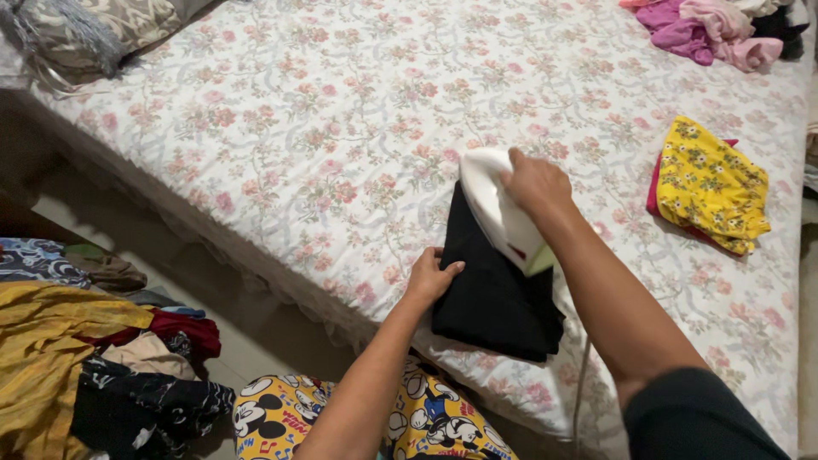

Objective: The person irons a black t-shirt and a striped shirt on a bed, smoothing each section with an iron, folding the garments, and stacking them. The person handles the clothes one at a time, turning them over and pressing each side before folding.

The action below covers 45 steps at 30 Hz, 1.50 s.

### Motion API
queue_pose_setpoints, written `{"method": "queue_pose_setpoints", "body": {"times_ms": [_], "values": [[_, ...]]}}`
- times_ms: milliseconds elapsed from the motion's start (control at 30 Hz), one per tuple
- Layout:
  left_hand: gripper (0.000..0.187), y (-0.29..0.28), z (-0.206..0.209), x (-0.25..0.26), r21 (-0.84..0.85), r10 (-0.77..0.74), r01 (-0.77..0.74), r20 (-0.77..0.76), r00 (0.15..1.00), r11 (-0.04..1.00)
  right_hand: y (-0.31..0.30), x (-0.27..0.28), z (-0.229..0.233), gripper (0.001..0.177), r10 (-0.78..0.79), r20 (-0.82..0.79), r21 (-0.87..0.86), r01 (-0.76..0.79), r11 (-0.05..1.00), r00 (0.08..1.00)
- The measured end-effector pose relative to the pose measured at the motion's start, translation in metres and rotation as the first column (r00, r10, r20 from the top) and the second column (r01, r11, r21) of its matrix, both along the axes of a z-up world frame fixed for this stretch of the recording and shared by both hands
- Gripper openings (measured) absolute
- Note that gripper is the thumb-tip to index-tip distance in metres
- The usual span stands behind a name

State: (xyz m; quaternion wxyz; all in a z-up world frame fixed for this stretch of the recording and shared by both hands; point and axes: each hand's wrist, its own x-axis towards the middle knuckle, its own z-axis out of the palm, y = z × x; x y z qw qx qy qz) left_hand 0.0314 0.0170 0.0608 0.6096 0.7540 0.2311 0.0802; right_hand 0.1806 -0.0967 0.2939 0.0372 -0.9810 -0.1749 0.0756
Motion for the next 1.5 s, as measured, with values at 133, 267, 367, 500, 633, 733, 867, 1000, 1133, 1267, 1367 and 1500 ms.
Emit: {"method": "queue_pose_setpoints", "body": {"times_ms": [133,267,367,500,633,733,867,1000,1133,1267,1367,1500], "values": [[0.058,-0.004,-0.001,-0.002,-0.009,0.013,-0.013,0.036,0.999,1.000,-0.005,0.024,-0.003,0.055,0.011,0.065,0.054,-0.014,0.998,0.998],[0.059,-0.002,-0.004,-0.005,0.045,0.006,-0.007,0.020,1.000,0.999,-0.033,0.014,-0.001,0.049,0.024,-0.008,-0.031,-0.024,0.999,1.000],[0.060,0.000,-0.004,-0.005,0.053,-0.003,0.000,0.060,0.998,0.999,-0.058,-0.002,0.001,0.057,0.009,0.011,-0.061,-0.008,0.998,1.000],[0.061,-0.001,0.000,-0.005,-0.101,-0.027,0.035,0.076,0.997,0.994,-0.070,-0.001,0.003,0.058,-0.030,0.019,-0.081,0.031,0.996,0.999],[0.059,0.000,0.006,-0.008,-0.052,-0.015,0.017,0.032,0.999,0.998,-0.060,0.030,-0.004,0.060,-0.074,0.028,-0.011,0.075,0.997,0.997],[0.059,-0.002,0.006,-0.008,-0.053,-0.014,0.017,0.062,0.998,0.998,-0.063,0.049,-0.016,0.061,-0.101,0.042,0.026,0.100,0.995,0.994],[0.060,-0.001,0.003,-0.008,0.020,0.002,-0.003,0.037,0.999,1.000,-0.095,0.056,-0.033,0.060,-0.041,0.049,0.025,0.040,0.999,0.998],[0.062,-0.003,0.003,-0.008,-0.037,0.002,0.001,0.083,0.997,0.999,-0.150,0.046,-0.046,0.062,-0.036,0.064,0.036,0.034,0.999,0.997],[0.067,-0.005,0.012,-0.016,0.010,0.039,-0.039,-0.013,0.999,0.999,-0.186,0.025,-0.040,0.064,-0.113,0.054,0.025,0.112,0.993,0.992],[0.080,-0.009,0.012,-0.038,0.028,-0.028,0.030,-0.060,0.998,0.999,-0.194,-0.017,-0.006,0.062,-0.109,0.079,0.009,0.109,0.994,0.991],[0.093,-0.013,0.001,-0.059,0.043,-0.171,0.173,-0.031,0.985,0.984,-0.198,-0.067,0.026,0.060,-0.100,0.094,0.084,0.093,0.992,0.991],[0.084,-0.016,-0.011,-0.075,-0.166,-0.204,0.216,0.085,0.975,0.962,-0.190,-0.128,0.042,0.075,-0.232,-0.141,0.094,0.247,0.964,0.962]]}}
